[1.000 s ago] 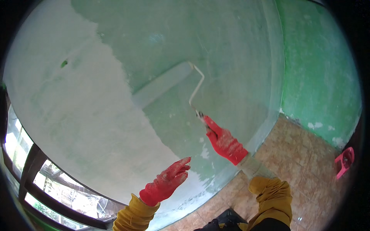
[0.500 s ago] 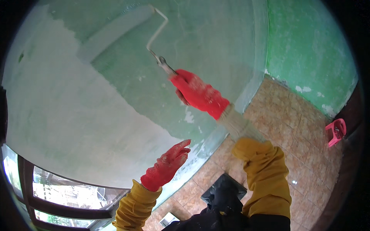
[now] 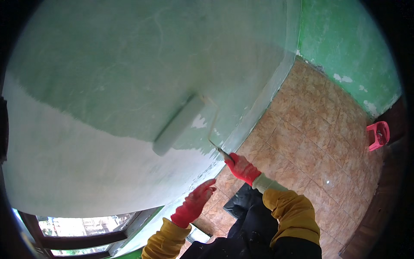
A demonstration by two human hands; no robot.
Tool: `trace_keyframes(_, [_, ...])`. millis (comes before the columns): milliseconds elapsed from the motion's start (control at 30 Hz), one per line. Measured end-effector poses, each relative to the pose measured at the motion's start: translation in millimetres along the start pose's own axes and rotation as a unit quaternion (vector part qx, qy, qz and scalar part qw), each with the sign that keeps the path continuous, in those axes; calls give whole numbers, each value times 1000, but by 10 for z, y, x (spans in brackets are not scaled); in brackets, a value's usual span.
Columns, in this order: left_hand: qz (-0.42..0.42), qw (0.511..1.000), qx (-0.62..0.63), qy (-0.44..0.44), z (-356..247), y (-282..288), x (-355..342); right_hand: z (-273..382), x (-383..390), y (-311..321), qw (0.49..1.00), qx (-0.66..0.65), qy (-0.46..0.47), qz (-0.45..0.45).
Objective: The person paints a green wall with white paint using a roller, then loads the roller with paint from a tray on the floor.
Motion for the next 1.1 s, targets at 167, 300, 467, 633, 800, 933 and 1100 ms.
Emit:
trace_keyframes(167, [12,986,139,92,404,-349,-205,-993,96,-359,998,11,-60,18])
trace_keyframes(300, [13,984,137,113,663,-456,-307,-949,39,-391,998,-14,-57,37])
trace_keyframes(467, [21,976,169,137,885,-563,-480,-381,-198,-205,999,-35,-18,23])
trace_keyframes(633, [11,972,186,145,1127,-719,-709,71,-498,-127,990,-127,60,18])
trace_keyframes(800, [12,976,185,113,1638,-857,-830,-683,-572,-424,994,-94,48,15])
trace_keyframes(933, [34,963,211,164,2232,-1035,-975,-1700,-402,-699,1000,-22,11,8])
trace_keyframes(1100, [-3,963,217,162,2959,-1172,-1139,-2320,-396,-965,999,-22,35,7])
Point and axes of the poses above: each hand's wrist, its own x-axis away from the middle knuckle, its own y-axis out of the back of the hand, z = x × y, the point moved 9 cm from there along -x, towards the middle knuckle, and after that the axes turned 6 degrees about -y, right-handed, at the moved point
